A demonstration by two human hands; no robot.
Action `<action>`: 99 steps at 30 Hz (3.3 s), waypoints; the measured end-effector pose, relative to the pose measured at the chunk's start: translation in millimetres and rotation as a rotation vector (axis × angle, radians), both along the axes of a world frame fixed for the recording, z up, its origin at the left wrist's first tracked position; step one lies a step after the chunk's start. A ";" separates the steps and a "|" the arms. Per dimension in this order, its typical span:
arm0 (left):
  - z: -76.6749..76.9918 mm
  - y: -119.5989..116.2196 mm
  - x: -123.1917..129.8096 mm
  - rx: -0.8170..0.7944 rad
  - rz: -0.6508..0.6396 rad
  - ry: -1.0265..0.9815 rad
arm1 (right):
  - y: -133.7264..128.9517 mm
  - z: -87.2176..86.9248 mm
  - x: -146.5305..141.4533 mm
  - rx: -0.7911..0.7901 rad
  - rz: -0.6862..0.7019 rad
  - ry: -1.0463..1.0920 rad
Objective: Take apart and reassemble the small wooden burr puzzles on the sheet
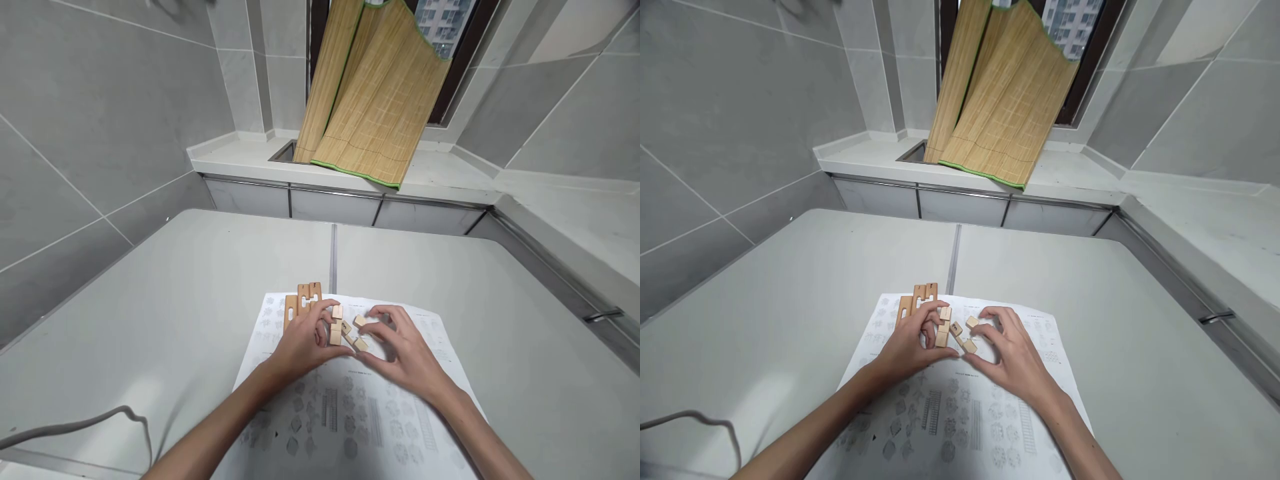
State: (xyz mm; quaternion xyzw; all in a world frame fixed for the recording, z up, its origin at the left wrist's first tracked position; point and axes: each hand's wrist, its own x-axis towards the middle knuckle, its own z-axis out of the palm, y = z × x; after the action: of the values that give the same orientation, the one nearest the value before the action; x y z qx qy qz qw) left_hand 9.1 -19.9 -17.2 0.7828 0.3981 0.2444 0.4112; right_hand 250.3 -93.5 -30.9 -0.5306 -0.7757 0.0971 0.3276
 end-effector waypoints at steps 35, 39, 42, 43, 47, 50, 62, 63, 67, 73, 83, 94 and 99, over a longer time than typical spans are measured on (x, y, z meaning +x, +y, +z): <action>5.0 -7.0 8.3 -0.337 -0.060 -0.236 | -13.2 1.4 -31.0 0.173 -0.026 0.364; 4.8 -6.7 7.4 -0.332 -0.091 -0.249 | -13.4 2.1 -31.2 0.209 -0.008 0.365; 5.7 -7.7 7.5 -0.366 -0.098 -0.249 | -13.2 1.4 -30.6 0.254 0.014 0.356; 6.0 -8.1 7.6 -0.379 -0.095 -0.251 | -13.1 1.0 -30.5 0.273 0.022 0.348; 6.6 -8.9 7.8 -0.421 -0.074 -0.285 | -12.5 1.4 -30.9 0.318 0.078 0.319; 6.8 -8.7 7.7 -0.408 -0.071 -0.312 | -12.9 4.1 -31.8 0.262 0.103 0.342; 10.7 -9.1 3.3 -0.159 -0.174 -0.197 | -10.9 2.8 -29.4 -0.333 -0.111 0.665; 10.5 -9.7 3.0 -0.122 -0.216 -0.184 | -10.7 3.0 -29.3 -0.355 -0.095 0.688; 10.1 -13.1 3.9 -0.110 -0.342 -0.175 | -9.8 7.1 -27.9 -0.423 -0.040 0.717; 11.6 -11.3 6.6 -0.396 -0.241 -0.277 | -7.4 17.5 -22.5 -0.385 -0.055 0.849; 19.3 -9.2 8.8 -0.482 -0.175 -0.333 | -7.4 2.0 -23.0 -0.314 -0.056 0.807; 20.9 -7.7 11.9 -0.386 -0.001 -0.290 | 4.4 -10.2 0.8 -0.071 -0.335 0.213; 17.1 -6.7 11.7 -0.406 0.002 -0.278 | 6.7 -20.2 3.9 -0.066 -0.281 0.188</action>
State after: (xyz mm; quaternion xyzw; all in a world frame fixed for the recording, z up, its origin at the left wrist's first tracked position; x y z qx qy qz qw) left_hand 20.8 -26.7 -0.1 0.6427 0.3792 0.2652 0.6105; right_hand 254.2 -86.8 -51.1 -0.6331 -0.6561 0.1249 0.3914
